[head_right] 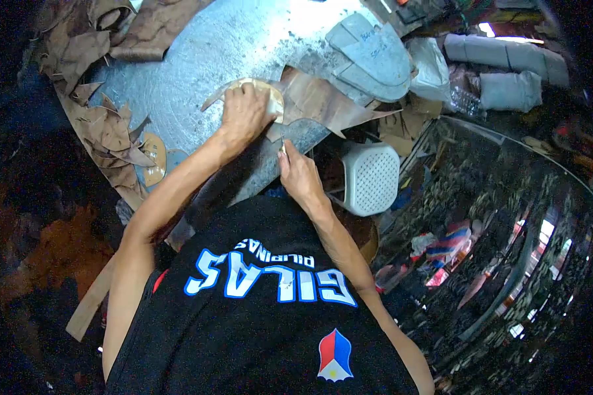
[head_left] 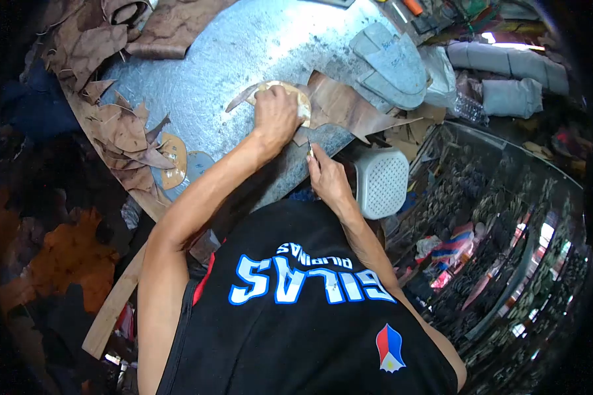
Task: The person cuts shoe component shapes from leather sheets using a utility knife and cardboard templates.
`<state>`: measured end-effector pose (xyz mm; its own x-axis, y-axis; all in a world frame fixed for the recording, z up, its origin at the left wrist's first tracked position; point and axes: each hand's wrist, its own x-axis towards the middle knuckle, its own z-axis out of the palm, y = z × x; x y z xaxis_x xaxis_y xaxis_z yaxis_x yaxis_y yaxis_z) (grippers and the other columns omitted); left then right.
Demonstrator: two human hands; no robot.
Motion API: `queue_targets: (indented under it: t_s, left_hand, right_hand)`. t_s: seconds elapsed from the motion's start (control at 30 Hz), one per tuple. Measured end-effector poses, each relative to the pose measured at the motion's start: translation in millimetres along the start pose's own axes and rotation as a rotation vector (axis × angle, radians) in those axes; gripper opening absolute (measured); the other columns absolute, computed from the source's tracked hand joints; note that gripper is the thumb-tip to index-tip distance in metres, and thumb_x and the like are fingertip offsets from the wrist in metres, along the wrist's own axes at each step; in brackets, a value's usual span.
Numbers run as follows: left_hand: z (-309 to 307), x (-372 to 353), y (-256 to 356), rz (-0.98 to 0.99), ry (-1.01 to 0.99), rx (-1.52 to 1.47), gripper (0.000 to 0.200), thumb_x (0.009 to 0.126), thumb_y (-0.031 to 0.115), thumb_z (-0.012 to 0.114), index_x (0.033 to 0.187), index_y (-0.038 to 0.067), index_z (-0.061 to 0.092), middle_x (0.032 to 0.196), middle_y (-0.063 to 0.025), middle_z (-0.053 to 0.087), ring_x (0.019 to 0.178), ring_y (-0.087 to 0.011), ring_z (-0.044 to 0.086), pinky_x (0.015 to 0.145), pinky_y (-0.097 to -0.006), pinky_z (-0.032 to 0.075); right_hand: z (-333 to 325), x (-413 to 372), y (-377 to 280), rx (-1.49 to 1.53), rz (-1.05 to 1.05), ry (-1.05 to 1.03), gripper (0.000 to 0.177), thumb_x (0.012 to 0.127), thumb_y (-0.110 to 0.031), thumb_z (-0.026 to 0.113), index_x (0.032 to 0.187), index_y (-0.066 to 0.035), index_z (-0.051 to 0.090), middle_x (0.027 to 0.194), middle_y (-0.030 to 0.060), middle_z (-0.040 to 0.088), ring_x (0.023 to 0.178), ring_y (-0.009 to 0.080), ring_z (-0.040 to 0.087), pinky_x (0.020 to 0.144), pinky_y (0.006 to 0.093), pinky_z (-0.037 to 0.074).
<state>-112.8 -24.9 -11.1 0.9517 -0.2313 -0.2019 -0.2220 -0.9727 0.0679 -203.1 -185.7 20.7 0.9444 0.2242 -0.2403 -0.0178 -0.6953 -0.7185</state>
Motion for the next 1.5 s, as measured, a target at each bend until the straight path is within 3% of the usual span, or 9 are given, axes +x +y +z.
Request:
queue_targets:
  t_s: [0.07, 0.13, 0.5, 0.7, 0.9, 1.07, 1.13, 1.33, 1.5]
  left_hand:
    - [-2, -8, -26, 0.011, 0.147, -0.122, 0.059, 0.079, 0.04, 0.075, 0.128, 0.011, 0.059, 0.112, -0.0172, 0.059, 0.102, -0.0339, 0.057, 0.085, -0.0456, 0.045]
    - [15, -13, -51, -0.001, 0.41, -0.134, 0.061, 0.08, 0.035, 0.076, 0.131, 0.009, 0.056, 0.12, -0.0205, 0.057, 0.104, -0.0383, 0.058, 0.088, -0.0497, 0.045]
    - [6, -10, -79, -0.147, 0.16, -0.886, 0.054, 0.091, 0.036, 0.064, 0.132, 0.003, 0.057, 0.095, -0.0243, 0.07, 0.088, -0.0333, 0.069, 0.079, -0.0435, 0.054]
    - [13, -28, -74, -0.236, 0.291, -0.578, 0.045, 0.09, 0.025, 0.066, 0.128, 0.002, 0.06, 0.113, -0.023, 0.065, 0.106, -0.0385, 0.063, 0.089, -0.044, 0.051]
    - [48, -29, -42, -0.161, 0.56, -0.258, 0.044, 0.09, 0.018, 0.064, 0.131, 0.008, 0.055, 0.117, -0.0181, 0.061, 0.109, -0.0388, 0.057, 0.091, -0.0482, 0.048]
    - [11, -21, -29, -0.306, 0.294, -0.505, 0.048, 0.089, 0.022, 0.067, 0.133, 0.007, 0.055, 0.126, -0.0205, 0.06, 0.113, -0.0367, 0.058, 0.096, -0.0444, 0.047]
    - [8, -14, -32, -0.382, 0.255, -0.534, 0.05, 0.088, 0.022, 0.068, 0.133, 0.006, 0.056, 0.125, -0.0217, 0.061, 0.111, -0.0353, 0.06, 0.095, -0.0431, 0.048]
    - [11, -25, -71, -0.544, -0.019, -0.941, 0.032, 0.089, 0.018, 0.061, 0.113, -0.001, 0.07, 0.095, -0.0154, 0.073, 0.081, -0.0211, 0.068, 0.076, -0.0349, 0.052]
    - [8, -57, -93, -0.774, 0.236, -0.938, 0.025, 0.088, 0.014, 0.06, 0.106, 0.0, 0.071, 0.09, -0.0167, 0.073, 0.083, -0.0232, 0.07, 0.076, -0.0348, 0.052]
  right_hand:
    - [-5, 3, 8, 0.095, 0.144, -0.025, 0.03, 0.097, -0.015, 0.054, 0.118, 0.007, 0.055, 0.092, 0.0321, 0.064, 0.087, 0.0493, 0.064, 0.074, 0.0521, 0.05]
    - [-6, 15, 22, -0.04, -0.078, 0.11, 0.029, 0.094, -0.014, 0.056, 0.117, 0.003, 0.055, 0.107, 0.03, 0.06, 0.1, 0.0468, 0.059, 0.083, 0.0492, 0.05]
    - [12, 98, 22, -0.316, -0.447, 0.039, 0.073, 0.084, -0.024, 0.072, 0.145, -0.012, 0.032, 0.13, 0.0207, 0.047, 0.1, 0.0462, 0.062, 0.077, 0.0545, 0.056]
    - [-3, 105, 16, -0.353, -0.406, -0.09, 0.073, 0.084, -0.026, 0.073, 0.145, -0.009, 0.036, 0.128, 0.022, 0.05, 0.106, 0.044, 0.06, 0.083, 0.0499, 0.054]
    - [-24, 128, 47, -0.422, -0.342, 0.099, 0.056, 0.088, -0.027, 0.07, 0.133, -0.013, 0.039, 0.105, 0.022, 0.05, 0.074, 0.0389, 0.063, 0.056, 0.0502, 0.055]
    - [-47, 135, 41, -0.338, -0.285, -0.036, 0.061, 0.085, -0.036, 0.074, 0.136, -0.017, 0.047, 0.12, 0.0199, 0.054, 0.092, 0.041, 0.064, 0.07, 0.0494, 0.056]
    - [-43, 133, 39, -0.459, -0.575, -0.127, 0.062, 0.084, -0.043, 0.074, 0.133, -0.017, 0.048, 0.131, 0.0211, 0.048, 0.091, 0.0434, 0.066, 0.066, 0.0516, 0.06]
    - [-43, 140, 43, -0.414, -0.502, -0.219, 0.062, 0.084, -0.043, 0.072, 0.136, -0.017, 0.05, 0.148, 0.0227, 0.037, 0.094, 0.0452, 0.067, 0.07, 0.0501, 0.06]
    - [-49, 148, 38, -0.4, -0.45, -0.327, 0.059, 0.086, -0.04, 0.071, 0.136, -0.015, 0.051, 0.153, 0.0241, 0.03, 0.086, 0.0455, 0.068, 0.069, 0.0508, 0.059]
